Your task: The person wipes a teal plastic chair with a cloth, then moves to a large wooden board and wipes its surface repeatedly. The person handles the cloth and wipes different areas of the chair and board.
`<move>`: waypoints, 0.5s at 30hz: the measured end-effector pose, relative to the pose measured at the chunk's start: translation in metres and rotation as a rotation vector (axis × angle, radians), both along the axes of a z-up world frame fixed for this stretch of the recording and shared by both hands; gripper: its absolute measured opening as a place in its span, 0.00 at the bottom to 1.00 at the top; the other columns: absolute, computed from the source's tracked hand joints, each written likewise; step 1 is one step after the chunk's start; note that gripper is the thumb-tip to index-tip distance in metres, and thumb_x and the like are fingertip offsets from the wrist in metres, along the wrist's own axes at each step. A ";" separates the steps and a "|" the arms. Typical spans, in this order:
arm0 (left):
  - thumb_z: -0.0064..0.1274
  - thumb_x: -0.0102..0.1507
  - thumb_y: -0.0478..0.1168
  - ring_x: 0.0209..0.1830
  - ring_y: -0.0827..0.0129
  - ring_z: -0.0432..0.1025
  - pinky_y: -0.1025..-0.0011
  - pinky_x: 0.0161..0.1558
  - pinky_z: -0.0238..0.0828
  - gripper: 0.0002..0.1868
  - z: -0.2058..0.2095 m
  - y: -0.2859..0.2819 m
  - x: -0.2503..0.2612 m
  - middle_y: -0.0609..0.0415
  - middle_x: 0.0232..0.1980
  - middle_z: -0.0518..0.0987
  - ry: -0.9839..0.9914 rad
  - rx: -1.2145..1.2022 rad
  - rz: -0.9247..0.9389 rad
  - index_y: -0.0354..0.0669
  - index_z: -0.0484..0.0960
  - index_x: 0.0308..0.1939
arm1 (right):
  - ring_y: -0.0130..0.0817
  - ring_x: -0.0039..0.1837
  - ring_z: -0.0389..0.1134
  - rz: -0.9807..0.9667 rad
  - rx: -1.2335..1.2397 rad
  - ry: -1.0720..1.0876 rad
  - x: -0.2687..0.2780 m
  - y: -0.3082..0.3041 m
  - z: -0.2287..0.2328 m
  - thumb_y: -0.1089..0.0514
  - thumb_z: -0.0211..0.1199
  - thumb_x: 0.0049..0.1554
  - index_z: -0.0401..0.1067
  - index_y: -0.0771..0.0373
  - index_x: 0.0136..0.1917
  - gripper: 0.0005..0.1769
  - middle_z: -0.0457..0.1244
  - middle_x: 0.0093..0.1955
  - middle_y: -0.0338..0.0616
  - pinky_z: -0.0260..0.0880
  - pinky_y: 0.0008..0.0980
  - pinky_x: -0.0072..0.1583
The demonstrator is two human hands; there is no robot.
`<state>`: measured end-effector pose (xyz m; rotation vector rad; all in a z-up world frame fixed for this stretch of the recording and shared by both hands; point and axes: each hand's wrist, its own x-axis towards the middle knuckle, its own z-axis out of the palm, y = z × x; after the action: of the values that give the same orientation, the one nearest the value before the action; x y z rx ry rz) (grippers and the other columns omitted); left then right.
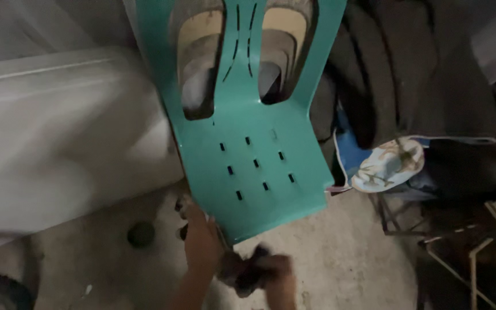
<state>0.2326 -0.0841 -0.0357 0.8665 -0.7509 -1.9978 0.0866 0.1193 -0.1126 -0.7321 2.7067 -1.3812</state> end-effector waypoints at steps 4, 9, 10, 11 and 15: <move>0.22 0.77 0.61 0.27 0.71 0.52 0.60 0.33 0.54 0.37 -0.003 0.015 0.009 0.48 0.36 0.62 -0.416 -0.040 -0.189 0.28 0.70 0.61 | 0.51 0.55 0.68 0.026 -0.150 0.202 -0.003 -0.004 0.074 0.71 0.54 0.54 0.72 0.65 0.57 0.17 0.66 0.51 0.54 0.69 0.39 0.58; 0.22 0.77 0.62 0.26 0.72 0.50 0.62 0.29 0.55 0.41 0.000 0.008 0.007 0.54 0.33 0.58 -0.541 -0.200 0.018 0.17 0.68 0.46 | 0.58 0.70 0.59 0.349 0.362 0.466 -0.018 -0.115 0.135 0.60 0.67 0.54 0.75 0.60 0.61 0.20 0.64 0.63 0.54 0.35 0.70 0.70; 0.21 0.79 0.60 0.32 0.76 0.52 0.66 0.30 0.60 0.41 -0.005 0.009 0.005 0.59 0.42 0.57 -0.597 -0.591 0.198 0.15 0.66 0.53 | 0.58 0.70 0.59 0.370 0.413 0.499 -0.011 -0.121 0.131 0.59 0.67 0.53 0.75 0.60 0.61 0.22 0.62 0.66 0.54 0.37 0.69 0.70; 0.21 0.82 0.59 0.38 0.81 0.54 0.69 0.32 0.64 0.40 -0.011 0.008 0.004 0.64 0.50 0.55 -0.633 -0.991 0.374 0.13 0.64 0.60 | 0.58 0.70 0.58 0.388 0.460 0.536 -0.006 -0.128 0.126 0.58 0.66 0.52 0.74 0.59 0.62 0.23 0.60 0.69 0.54 0.39 0.68 0.71; 0.26 0.78 0.59 0.23 0.65 0.49 0.55 0.35 0.61 0.35 -0.031 0.008 -0.008 0.49 0.26 0.57 -0.292 0.095 -0.084 0.22 0.63 0.44 | 0.54 0.72 0.60 0.631 0.452 0.593 0.000 -0.133 0.106 0.60 0.62 0.54 0.76 0.55 0.62 0.22 0.58 0.77 0.48 0.46 0.61 0.75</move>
<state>0.2251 -0.0758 -0.0668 1.2194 -0.8718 -2.0172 0.0867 -0.0135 -0.0066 -1.9317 2.5788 -0.4331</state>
